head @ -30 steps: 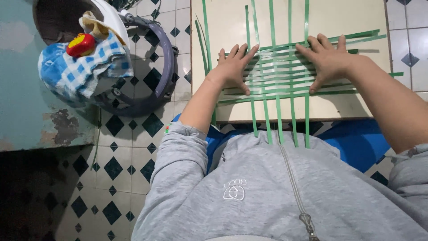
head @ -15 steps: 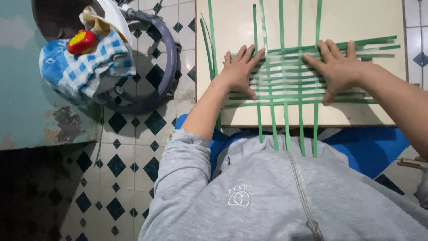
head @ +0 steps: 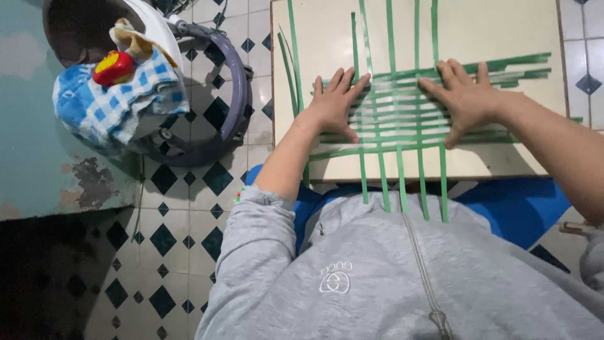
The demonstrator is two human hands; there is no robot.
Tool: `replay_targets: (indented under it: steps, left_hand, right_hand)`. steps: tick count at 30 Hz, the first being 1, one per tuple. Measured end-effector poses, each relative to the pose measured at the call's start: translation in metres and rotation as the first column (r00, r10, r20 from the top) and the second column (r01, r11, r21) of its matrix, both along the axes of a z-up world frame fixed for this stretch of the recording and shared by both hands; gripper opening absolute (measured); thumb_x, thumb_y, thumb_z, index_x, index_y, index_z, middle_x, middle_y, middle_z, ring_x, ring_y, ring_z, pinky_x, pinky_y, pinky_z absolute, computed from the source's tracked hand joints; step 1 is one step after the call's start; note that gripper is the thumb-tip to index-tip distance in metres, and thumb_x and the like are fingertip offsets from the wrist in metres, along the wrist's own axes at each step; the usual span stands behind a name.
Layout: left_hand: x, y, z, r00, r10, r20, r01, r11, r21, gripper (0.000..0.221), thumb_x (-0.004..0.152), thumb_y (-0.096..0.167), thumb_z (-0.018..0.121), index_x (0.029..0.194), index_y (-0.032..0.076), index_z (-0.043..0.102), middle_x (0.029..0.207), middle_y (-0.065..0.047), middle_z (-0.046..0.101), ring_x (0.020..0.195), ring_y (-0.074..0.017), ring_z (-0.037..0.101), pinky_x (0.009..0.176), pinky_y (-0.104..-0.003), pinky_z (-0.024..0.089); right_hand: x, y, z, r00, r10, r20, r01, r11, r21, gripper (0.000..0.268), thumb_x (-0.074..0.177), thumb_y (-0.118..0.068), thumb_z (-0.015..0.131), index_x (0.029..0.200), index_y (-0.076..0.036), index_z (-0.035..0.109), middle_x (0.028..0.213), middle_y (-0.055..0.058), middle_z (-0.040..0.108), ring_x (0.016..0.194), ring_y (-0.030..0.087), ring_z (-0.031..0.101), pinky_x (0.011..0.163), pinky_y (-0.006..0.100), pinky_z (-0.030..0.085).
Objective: Weaving green plastic strips into a grid pattern on a flat surface to create a base or mat.
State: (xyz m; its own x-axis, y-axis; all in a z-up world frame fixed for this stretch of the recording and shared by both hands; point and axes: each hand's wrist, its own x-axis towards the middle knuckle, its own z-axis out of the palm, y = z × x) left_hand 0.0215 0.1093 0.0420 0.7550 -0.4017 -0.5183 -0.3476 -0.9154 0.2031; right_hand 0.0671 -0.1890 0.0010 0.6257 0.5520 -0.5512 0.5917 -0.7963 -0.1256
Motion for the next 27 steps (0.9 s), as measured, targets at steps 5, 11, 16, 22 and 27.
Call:
replay_targets:
  steps: [5, 11, 16, 22, 27]
  left_hand:
    - [-0.001, -0.004, 0.023, 0.999, 0.018, -0.035, -0.018, 1.000, -0.004, 0.136, 0.068, 0.055, 0.092, 0.155, 0.025, -0.010, 0.163, -0.014, -0.012, 0.148, -0.0345, -0.017, 0.113, -0.064, -0.010]
    - [-0.029, -0.017, 0.053, 0.997, 0.027, 0.072, -0.032, 0.997, 0.066, 0.125, 0.074, 0.060, 0.084, 0.156, 0.025, -0.004, 0.163, -0.012, -0.010, 0.145, -0.0353, -0.018, 0.114, -0.062, -0.009]
    - [-0.058, -0.010, 0.033, 0.997, 0.041, 0.073, -0.047, 0.996, 0.082, 0.112, 0.081, 0.067, 0.071, 0.156, 0.022, 0.001, 0.162, -0.010, -0.007, 0.147, -0.0331, -0.012, 0.116, -0.060, -0.002]
    - [-0.061, 0.002, 0.013, 0.992, 0.053, 0.117, -0.042, 0.995, -0.091, 0.111, 0.073, 0.046, 0.084, 0.155, 0.013, 0.016, 0.162, -0.014, 0.002, 0.148, -0.0380, -0.001, 0.117, -0.058, 0.006]
    - [-0.061, 0.002, 0.005, 0.985, 0.050, 0.165, -0.040, 0.997, -0.059, 0.099, 0.074, 0.049, 0.078, 0.152, 0.016, 0.026, 0.161, -0.013, 0.011, 0.148, -0.0366, 0.007, 0.116, -0.058, 0.008]
  right_hand:
    - [-0.013, -0.002, 0.020, 0.998, -0.051, 0.048, 0.049, 0.998, 0.037, 0.157, 0.044, -0.057, 0.096, 0.154, -0.034, -0.013, 0.161, 0.012, -0.024, 0.146, 0.032, -0.025, 0.110, 0.063, -0.010]
    - [-0.069, -0.008, 0.043, 0.959, -0.103, 0.264, 0.074, 0.991, 0.115, 0.126, 0.051, -0.051, 0.083, 0.153, -0.033, 0.011, 0.163, 0.009, 0.000, 0.148, 0.032, -0.005, 0.110, 0.067, -0.001]
    - [-0.109, -0.027, -0.011, 0.904, -0.105, 0.415, 0.008, 0.974, 0.228, 0.092, 0.065, -0.056, 0.068, 0.144, -0.019, 0.039, 0.161, 0.013, 0.028, 0.147, 0.034, 0.026, 0.098, 0.073, 0.029]
    - [-0.109, -0.037, -0.028, 0.949, -0.244, 0.200, 0.188, 0.946, 0.264, 0.079, 0.080, -0.057, 0.052, 0.148, -0.023, 0.032, 0.164, 0.007, 0.016, 0.149, 0.030, 0.013, 0.107, 0.071, 0.009]
    - [-0.099, -0.044, -0.029, 0.866, -0.189, 0.464, 0.054, 0.956, 0.289, 0.081, 0.073, -0.063, 0.055, 0.146, -0.029, 0.043, 0.161, 0.012, 0.033, 0.145, 0.032, 0.030, 0.109, 0.055, 0.021]
